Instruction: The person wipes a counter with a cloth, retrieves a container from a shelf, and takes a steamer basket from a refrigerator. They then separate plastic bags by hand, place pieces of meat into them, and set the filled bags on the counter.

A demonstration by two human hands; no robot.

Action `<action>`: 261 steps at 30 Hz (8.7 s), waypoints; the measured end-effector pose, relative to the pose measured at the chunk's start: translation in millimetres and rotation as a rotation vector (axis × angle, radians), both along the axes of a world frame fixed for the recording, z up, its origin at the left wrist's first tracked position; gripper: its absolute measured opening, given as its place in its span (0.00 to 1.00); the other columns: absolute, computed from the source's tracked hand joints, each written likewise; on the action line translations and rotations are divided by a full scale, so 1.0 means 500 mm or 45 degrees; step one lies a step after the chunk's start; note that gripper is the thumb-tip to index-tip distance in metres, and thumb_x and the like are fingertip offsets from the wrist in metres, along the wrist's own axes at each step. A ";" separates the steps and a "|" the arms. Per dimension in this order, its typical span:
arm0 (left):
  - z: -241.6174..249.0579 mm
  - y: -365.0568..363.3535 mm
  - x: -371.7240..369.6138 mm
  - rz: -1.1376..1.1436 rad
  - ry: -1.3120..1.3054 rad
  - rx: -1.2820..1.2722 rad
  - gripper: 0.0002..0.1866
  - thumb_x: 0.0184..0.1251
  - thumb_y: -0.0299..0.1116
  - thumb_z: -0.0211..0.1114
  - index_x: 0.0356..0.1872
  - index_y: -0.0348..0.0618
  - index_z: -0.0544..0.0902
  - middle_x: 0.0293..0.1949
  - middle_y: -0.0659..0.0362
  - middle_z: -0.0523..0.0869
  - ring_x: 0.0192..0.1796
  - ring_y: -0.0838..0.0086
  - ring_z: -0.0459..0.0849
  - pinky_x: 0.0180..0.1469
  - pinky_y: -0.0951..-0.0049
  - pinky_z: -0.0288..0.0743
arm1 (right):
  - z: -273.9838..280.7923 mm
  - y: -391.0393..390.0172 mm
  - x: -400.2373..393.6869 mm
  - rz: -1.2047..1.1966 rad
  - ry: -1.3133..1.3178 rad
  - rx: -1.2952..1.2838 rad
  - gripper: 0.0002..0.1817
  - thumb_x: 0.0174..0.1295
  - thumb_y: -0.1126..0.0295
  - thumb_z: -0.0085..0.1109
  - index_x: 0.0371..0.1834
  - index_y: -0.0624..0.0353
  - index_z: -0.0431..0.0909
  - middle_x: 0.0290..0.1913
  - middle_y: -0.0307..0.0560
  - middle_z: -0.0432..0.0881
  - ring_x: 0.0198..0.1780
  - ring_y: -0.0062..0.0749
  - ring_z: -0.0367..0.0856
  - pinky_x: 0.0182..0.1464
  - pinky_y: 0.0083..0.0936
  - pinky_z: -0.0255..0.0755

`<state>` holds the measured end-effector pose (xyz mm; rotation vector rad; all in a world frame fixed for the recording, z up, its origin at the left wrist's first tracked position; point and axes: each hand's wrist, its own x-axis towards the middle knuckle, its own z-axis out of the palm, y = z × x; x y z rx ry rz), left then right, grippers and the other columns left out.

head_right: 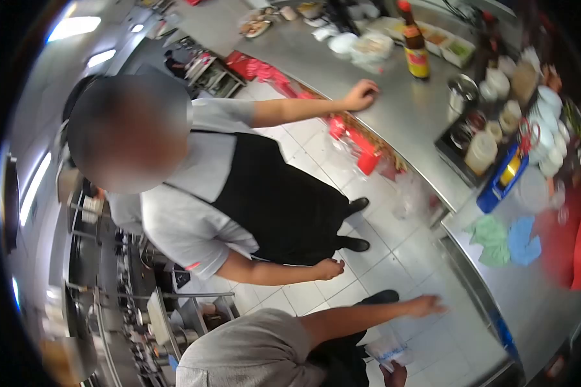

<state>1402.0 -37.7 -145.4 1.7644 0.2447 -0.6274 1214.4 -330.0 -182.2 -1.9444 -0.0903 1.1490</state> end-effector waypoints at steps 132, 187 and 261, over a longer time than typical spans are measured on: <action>0.450 0.181 -2.389 2.680 0.587 1.873 0.07 0.51 0.19 0.64 0.31 0.40 0.79 0.39 0.54 0.76 0.47 0.57 0.75 0.52 0.57 0.68 | 0.439 1.389 -2.074 2.820 -0.631 2.087 0.18 0.50 0.64 0.73 0.46 0.50 0.86 0.60 0.53 0.78 0.59 0.50 0.74 0.62 0.43 0.70; 0.801 -0.334 -2.664 4.121 -1.004 1.035 0.16 0.76 0.40 0.61 0.54 0.38 0.80 0.49 0.59 0.84 0.50 0.72 0.82 0.51 0.68 0.78 | 0.404 1.127 -2.085 2.402 -0.674 1.474 0.16 0.57 0.75 0.59 0.50 0.59 0.75 0.41 0.62 0.85 0.39 0.57 0.85 0.43 0.46 0.79; 0.609 -0.600 -2.164 4.345 0.319 1.425 0.07 0.65 0.19 0.61 0.42 0.40 0.77 0.20 0.68 0.69 0.23 0.86 0.64 0.26 0.79 0.56 | 0.698 0.531 -1.981 3.482 0.946 1.175 0.13 0.58 0.67 0.74 0.42 0.58 0.81 0.40 0.41 0.84 0.43 0.27 0.81 0.45 0.28 0.76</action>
